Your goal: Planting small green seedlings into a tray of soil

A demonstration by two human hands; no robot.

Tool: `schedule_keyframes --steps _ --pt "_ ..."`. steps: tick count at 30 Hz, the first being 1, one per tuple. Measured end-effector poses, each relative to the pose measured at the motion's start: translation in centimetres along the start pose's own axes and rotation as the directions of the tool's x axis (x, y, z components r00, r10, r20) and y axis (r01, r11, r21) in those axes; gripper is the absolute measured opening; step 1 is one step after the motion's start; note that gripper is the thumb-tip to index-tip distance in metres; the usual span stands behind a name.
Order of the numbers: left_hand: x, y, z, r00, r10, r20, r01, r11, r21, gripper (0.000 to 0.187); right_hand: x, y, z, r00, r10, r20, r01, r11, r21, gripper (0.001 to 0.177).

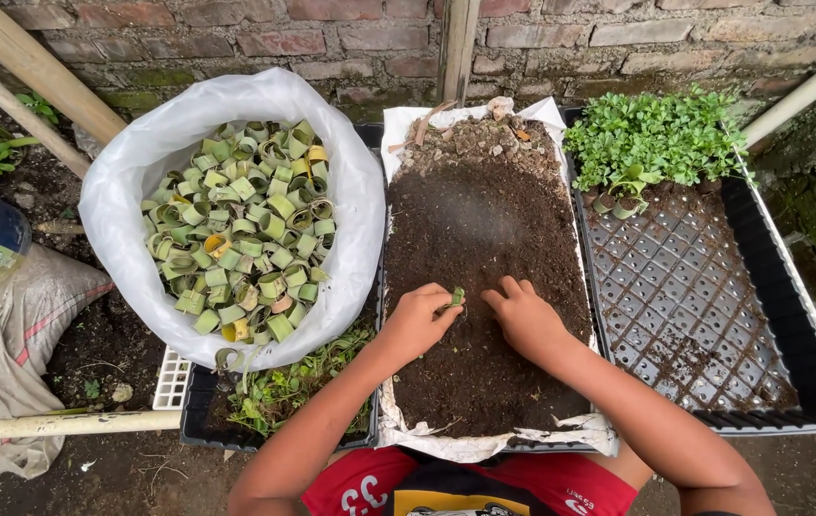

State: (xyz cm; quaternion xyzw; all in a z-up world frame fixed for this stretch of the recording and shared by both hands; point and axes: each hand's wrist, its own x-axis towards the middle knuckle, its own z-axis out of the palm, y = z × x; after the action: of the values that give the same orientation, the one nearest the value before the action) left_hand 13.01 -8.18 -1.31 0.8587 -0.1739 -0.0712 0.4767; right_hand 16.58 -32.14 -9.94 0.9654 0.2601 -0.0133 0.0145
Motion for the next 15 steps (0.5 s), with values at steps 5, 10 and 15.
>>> schedule_keyframes --steps 5,10,15 --pt "0.3 -0.8 0.1 0.999 0.014 -0.042 -0.015 1.000 -0.023 0.020 0.3 -0.2 -1.3 1.000 0.012 -0.010 -0.011 0.994 0.112 0.033" --pt "0.4 -2.4 0.8 0.996 -0.025 -0.091 0.006 0.980 -0.199 0.018 0.2 -1.0 -8.4 0.994 0.057 0.098 -0.103 0.811 0.576 0.033" --pt "0.5 -3.4 1.3 0.996 0.007 -0.092 -0.028 0.971 -0.239 0.021 0.7 -0.9 -9.7 0.987 0.142 0.072 -0.145 0.619 0.771 0.030"
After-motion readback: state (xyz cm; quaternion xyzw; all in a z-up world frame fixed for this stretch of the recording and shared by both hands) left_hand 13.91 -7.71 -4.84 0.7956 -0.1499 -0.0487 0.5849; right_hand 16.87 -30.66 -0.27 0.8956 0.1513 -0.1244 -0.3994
